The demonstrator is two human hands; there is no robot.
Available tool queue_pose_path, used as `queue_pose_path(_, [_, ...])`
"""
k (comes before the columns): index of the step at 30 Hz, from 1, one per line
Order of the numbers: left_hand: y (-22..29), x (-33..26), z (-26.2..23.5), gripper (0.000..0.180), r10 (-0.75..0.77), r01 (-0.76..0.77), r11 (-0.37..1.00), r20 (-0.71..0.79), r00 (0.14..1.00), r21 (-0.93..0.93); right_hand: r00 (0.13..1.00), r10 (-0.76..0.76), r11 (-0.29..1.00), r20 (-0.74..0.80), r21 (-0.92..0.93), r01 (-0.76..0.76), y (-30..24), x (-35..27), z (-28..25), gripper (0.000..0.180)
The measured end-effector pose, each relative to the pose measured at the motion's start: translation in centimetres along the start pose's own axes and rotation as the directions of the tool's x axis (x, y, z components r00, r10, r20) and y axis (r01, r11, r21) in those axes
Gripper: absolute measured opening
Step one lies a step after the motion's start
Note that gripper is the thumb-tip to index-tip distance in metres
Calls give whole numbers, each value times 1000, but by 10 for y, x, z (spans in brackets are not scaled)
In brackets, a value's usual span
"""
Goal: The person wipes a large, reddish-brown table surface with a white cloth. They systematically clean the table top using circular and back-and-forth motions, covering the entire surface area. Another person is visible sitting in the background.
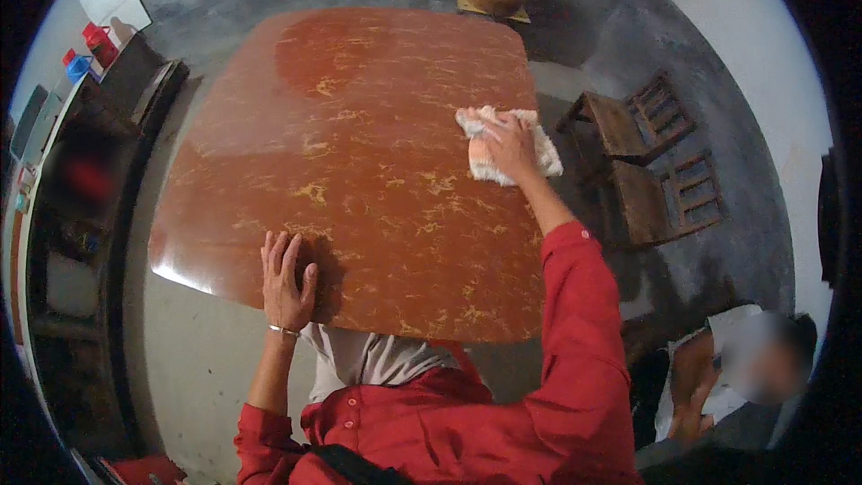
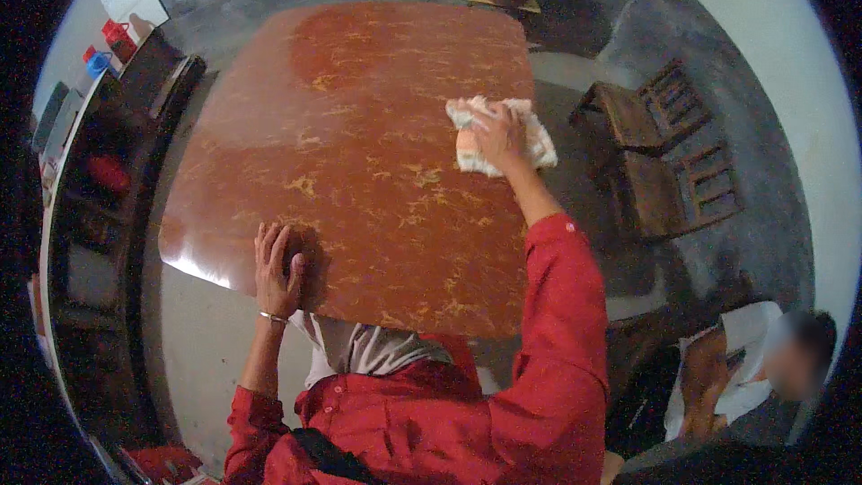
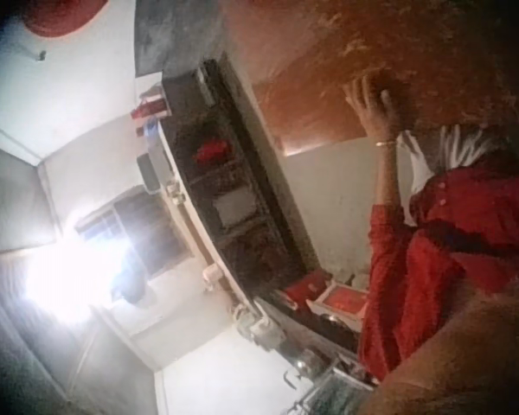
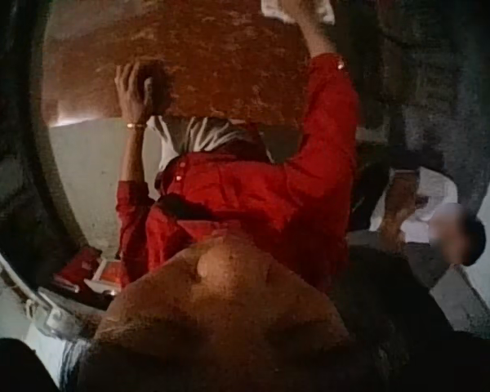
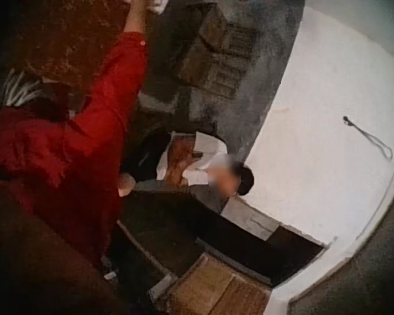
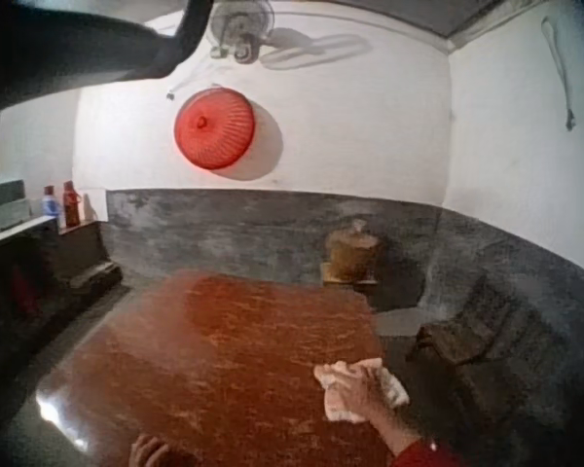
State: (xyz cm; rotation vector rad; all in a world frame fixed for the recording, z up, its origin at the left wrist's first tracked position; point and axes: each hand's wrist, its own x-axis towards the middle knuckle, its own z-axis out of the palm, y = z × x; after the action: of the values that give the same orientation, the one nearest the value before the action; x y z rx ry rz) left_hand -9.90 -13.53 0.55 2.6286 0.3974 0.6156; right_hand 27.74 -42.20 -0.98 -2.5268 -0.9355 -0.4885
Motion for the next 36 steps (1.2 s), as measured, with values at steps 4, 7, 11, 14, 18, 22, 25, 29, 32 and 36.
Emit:
queue_pose_path(4, [4, 0, 3, 47, -13, 13, 1000, 1, 1000, 25, 996, -50, 993, 77, 107, 42, -35, -80, -34, 42])
queue_pose_path(7, [9, 0, 1, 47, -10, 10, 1000, 20, 1000, 26, 991, -53, 988, 125, 151, 33, -72, -154, -67, 43])
queue_pose_path(11, [9, -2, 3, 46, 6, -6, 1000, 20, 1000, 13, 985, -26, 981, 168, 196, -7, -111, -205, -106, 44])
queue_pose_path(14, [7, -3, 3, 46, 6, -7, 1000, 22, 1000, 15, 988, -55, 981, 142, 193, 27, -100, -188, -99, 43])
queue_pose_path(18, [7, -2, 0, 46, -14, 14, 1000, 28, 1000, 23, 996, 0, 995, 85, 100, -9, -43, -124, -61, 37])
queue_pose_path(22, [7, -1, 3, 45, -1, 1, 1000, 1, 1000, -20, 996, 84, 993, 38, 81, -87, 18, -49, -31, 35])
queue_pose_path(25, [6, 0, 1, 44, 4, -5, 1000, -13, 1000, -30, 997, 67, 998, -39, -20, -67, 33, -17, -11, 35])
queue_pose_path(29, [4, -1, 1, 44, -15, 15, 1000, -16, 1000, -22, 998, 62, 998, 3, -16, -62, 6, -30, -9, 35])
queue_pose_path(32, [5, -2, 1, 44, -1, 1, 1000, -25, 1000, 2, 999, 12, 996, 53, 87, -16, -41, -83, -32, 38])
queue_pose_path(36, [7, -3, 0, 45, 24, -24, 999, -15, 1000, 22, 987, -57, 981, 152, 192, 27, -105, -174, -77, 42])
